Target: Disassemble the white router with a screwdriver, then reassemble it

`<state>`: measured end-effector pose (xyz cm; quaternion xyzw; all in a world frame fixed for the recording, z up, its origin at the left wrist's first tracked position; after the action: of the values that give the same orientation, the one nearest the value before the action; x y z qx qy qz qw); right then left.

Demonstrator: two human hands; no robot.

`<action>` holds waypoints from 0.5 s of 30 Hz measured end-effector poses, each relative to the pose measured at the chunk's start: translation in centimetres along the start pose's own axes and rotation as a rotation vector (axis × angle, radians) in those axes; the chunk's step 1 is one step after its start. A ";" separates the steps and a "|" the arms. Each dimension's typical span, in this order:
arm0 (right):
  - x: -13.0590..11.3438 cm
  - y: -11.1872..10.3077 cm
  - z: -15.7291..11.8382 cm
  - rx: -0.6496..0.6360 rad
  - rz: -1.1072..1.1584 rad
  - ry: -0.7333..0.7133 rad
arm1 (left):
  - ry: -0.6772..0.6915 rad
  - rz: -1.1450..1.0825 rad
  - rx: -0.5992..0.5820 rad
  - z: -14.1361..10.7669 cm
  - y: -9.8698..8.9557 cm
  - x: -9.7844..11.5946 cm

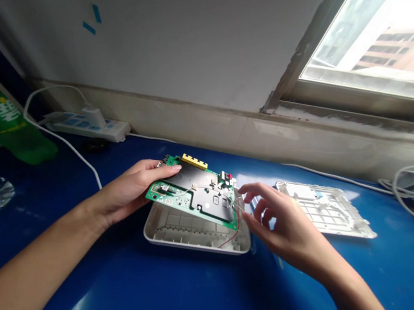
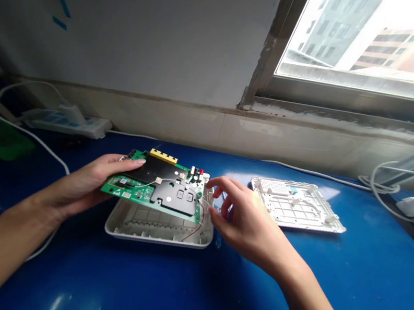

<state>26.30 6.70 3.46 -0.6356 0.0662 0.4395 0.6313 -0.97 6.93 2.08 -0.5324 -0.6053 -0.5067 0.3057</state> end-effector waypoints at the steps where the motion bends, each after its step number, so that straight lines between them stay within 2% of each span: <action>1: 0.1 0.0 0.0 0.017 -0.064 -0.044 | -0.002 0.006 0.006 0.0 -0.1 0.0; 4: 0.5 0.4 -0.1 0.028 -0.153 -0.131 | -0.004 0.029 0.029 0.0 -0.3 0.2; 9: 0.7 1.3 0.2 -0.042 -0.108 -0.146 | 0.012 0.063 0.042 0.0 -0.5 0.3; 15: 0.2 1.0 0.2 -0.017 -0.068 -0.169 | -0.082 0.145 -0.086 0.0 -0.3 -0.2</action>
<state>25.63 6.79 2.63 -0.6035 -0.0128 0.4702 0.6438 -1.22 6.86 1.85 -0.6079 -0.5548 -0.4862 0.2935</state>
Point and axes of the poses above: each hand's wrist, its own z-axis towards the middle knuckle, its own y-axis out of the palm, x = y × z, the point moved 6 cm from there along z, towards the middle knuckle, and after that the axes turned 1 degree about y, right-handed, at the moved point
